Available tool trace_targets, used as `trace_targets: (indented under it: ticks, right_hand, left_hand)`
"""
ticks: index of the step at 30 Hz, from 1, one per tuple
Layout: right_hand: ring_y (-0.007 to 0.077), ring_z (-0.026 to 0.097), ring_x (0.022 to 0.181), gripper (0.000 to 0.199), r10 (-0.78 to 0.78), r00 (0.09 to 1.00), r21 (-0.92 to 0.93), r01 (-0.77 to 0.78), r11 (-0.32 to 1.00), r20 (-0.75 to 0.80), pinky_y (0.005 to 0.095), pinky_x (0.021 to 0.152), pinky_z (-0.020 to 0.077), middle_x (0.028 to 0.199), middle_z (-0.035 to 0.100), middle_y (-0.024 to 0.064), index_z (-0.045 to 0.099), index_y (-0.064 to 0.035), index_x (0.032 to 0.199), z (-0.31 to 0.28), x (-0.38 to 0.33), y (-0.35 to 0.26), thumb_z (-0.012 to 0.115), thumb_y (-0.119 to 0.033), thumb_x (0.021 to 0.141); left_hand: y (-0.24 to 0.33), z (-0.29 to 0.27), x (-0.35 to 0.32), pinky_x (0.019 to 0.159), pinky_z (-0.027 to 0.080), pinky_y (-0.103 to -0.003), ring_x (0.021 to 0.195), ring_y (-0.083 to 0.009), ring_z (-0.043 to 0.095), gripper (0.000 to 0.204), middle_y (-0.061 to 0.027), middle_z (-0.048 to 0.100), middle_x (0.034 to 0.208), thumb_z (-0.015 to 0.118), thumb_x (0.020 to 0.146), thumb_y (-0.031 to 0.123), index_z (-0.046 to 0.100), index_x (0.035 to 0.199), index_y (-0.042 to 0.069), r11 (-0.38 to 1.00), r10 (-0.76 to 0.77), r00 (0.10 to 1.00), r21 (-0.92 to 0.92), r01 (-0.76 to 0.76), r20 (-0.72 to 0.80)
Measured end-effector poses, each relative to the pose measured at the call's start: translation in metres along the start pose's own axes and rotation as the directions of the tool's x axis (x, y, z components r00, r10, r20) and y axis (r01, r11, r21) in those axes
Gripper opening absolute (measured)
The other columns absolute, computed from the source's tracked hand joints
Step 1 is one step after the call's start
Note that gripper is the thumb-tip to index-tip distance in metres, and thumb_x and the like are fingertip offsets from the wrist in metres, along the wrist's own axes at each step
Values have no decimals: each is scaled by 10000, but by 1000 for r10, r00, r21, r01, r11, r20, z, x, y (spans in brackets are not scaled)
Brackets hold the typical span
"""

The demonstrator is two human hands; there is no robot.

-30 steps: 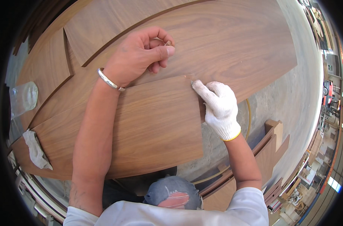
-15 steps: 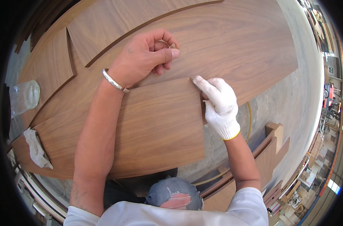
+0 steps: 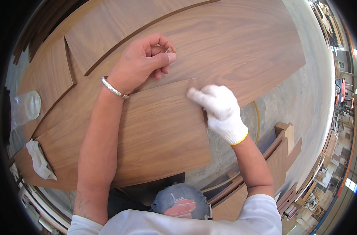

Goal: The person sands the edges of a wooden board using a sanding block while sitting on the floor. They then wipe the board with a cloth.

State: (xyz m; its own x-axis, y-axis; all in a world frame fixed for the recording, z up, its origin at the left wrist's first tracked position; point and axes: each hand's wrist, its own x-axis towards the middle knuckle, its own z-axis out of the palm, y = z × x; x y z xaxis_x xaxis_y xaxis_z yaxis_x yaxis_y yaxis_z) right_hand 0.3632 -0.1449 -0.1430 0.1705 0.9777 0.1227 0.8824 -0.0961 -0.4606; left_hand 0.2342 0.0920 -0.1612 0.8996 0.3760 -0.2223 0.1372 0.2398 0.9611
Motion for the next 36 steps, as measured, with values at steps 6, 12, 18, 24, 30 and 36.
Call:
trace_targets:
  ticks: [6, 12, 18, 24, 30, 36]
  right_hand:
    - [289, 636, 786, 580, 38, 997, 63, -34, 997, -71, 385, 730, 515, 943, 674, 110, 761, -87, 1217, 6, -17, -5, 605, 131, 703]
    - [269, 624, 777, 641, 155, 975, 172, -127, 977, -160, 368, 728, 530, 911, 649, 124, 732, -42, 1258, 6, -4, 2, 534, 182, 691]
    - [279, 629, 785, 617, 117, 984, 88, -106, 990, -132, 375, 737, 520, 876, 641, 106, 741, -62, 1255, 7, 3, 0, 560, 169, 712]
    - [293, 623, 778, 584, 103, 990, 82, -95, 992, -95, 391, 733, 513, 866, 645, 84, 754, -89, 1230, 6, -1, 0, 611, 139, 712]
    - [299, 626, 777, 565, 91, 996, 133, -92, 987, 11, 395, 718, 514, 879, 653, 78, 776, -107, 1189, 4, -16, -4, 610, 141, 709]
    - [253, 601, 758, 578, 274, 954, 358, -216, 908, -119, 331, 722, 517, 884, 632, 107, 754, -55, 1235, 8, -13, -5, 564, 175, 740]
  left_hand:
    - [-2, 1, 0, 568, 459, -220, 621, -52, 569, 162, 15, 648, 735, 749, 979, 201, 677, 1032, 66, 1000, 7, 1000, -4, -7, -3]
    - [0, 1, -1, 570, 459, -221, 620, -52, 567, 165, 18, 645, 734, 748, 981, 206, 678, 1035, 66, 1000, -1, 1000, -7, 1, -8]
    - [1, 0, -1, 574, 461, -225, 621, -53, 564, 157, 18, 644, 734, 746, 976, 197, 678, 1031, 67, 1000, 1, 1000, -2, -1, -3]
    - [0, 2, -1, 576, 461, -229, 622, -56, 566, 158, 17, 645, 735, 746, 973, 201, 678, 1025, 68, 1000, 6, 1000, -31, -7, -4]
    - [1, 1, 0, 577, 455, -223, 621, -54, 564, 158, 17, 647, 733, 748, 972, 201, 681, 1026, 69, 1000, -16, 1000, 1, 16, -2]
    - [1, 1, -1, 572, 455, -227, 615, -54, 559, 171, 15, 646, 727, 749, 973, 210, 683, 1034, 64, 1000, -2, 1000, 7, 3, -7]
